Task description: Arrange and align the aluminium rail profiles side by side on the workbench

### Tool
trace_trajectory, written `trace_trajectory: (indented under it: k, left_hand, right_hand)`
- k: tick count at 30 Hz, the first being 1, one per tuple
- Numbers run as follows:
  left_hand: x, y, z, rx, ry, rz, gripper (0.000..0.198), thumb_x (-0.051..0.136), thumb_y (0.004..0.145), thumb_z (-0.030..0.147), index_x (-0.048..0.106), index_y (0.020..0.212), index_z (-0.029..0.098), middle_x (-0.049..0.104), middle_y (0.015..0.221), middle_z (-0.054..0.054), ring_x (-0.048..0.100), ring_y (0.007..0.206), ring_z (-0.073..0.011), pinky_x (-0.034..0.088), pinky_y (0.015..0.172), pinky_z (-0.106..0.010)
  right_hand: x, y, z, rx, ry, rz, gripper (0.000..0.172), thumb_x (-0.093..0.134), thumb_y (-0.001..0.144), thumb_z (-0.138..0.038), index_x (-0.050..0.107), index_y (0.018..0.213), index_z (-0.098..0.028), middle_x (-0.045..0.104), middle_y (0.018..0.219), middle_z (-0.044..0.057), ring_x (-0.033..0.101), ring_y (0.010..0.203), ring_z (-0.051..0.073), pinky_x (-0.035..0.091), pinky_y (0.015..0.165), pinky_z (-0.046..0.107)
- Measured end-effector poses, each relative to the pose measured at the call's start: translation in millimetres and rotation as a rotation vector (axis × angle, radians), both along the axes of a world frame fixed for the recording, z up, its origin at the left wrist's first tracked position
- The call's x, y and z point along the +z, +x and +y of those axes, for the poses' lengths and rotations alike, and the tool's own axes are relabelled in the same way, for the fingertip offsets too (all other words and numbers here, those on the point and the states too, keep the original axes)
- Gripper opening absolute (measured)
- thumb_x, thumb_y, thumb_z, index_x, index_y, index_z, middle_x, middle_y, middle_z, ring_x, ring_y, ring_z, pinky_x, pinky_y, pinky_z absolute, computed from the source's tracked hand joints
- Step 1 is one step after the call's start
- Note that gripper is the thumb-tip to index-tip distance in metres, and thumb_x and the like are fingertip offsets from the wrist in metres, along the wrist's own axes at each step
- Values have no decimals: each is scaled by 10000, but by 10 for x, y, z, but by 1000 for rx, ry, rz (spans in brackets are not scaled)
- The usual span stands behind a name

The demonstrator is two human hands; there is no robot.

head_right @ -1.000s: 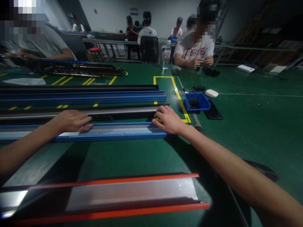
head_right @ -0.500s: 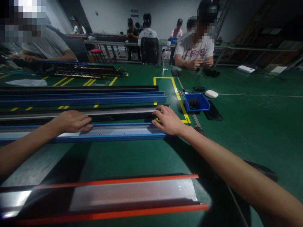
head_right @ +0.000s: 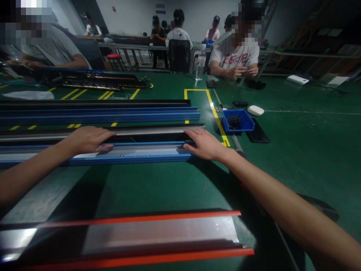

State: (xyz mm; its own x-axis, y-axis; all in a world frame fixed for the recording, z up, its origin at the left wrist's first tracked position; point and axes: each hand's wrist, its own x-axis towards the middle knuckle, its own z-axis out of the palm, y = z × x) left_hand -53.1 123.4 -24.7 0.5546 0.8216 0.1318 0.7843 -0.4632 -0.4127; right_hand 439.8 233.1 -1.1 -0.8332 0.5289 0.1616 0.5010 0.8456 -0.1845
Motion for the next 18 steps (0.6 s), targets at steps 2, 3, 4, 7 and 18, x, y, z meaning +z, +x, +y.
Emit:
trace_trajectory:
  k: [2,3,4,7,18]
  left_hand:
    - [-16,-25,15,15,-37,18,518,384,1021,543,720,1128,164,788,886,-138,734,747,-276,460,631,-326]
    - [-20,-32,19,10,-45,15,494,395,1020,528,719,1113,168,790,878,-134,737,748,-270,452,621,-314]
    - [-21,-35,19,4,-45,6,474,406,1018,518,717,1101,171,793,882,-131,740,750,-265,447,615,-306]
    - [-1,-15,6,-18,-24,-8,451,414,1024,515,710,1065,177,793,867,-121,733,726,-252,438,601,-298]
    - [93,44,6,-128,9,87,516,290,1120,462,622,846,176,642,654,-21,559,609,-160,344,609,-278]
  right_hand:
    - [-3,0,-2,-1,5,6,621,545,1054,-450,507,1553,-82,596,1524,223,583,1401,364,454,1174,539]
    - [-6,0,-2,-1,8,9,612,540,1058,-447,512,1548,-82,598,1521,224,584,1399,364,457,1171,539]
    - [-11,0,-2,-1,10,10,602,534,1062,-446,517,1542,-82,601,1517,224,585,1396,365,459,1167,540]
    - [-27,3,4,-4,10,8,580,517,1073,-450,527,1531,-93,610,1509,216,590,1388,364,465,1154,547]
    - [-29,7,-25,14,7,18,530,443,1110,-429,545,1500,-84,632,1477,209,601,1366,358,466,1146,542]
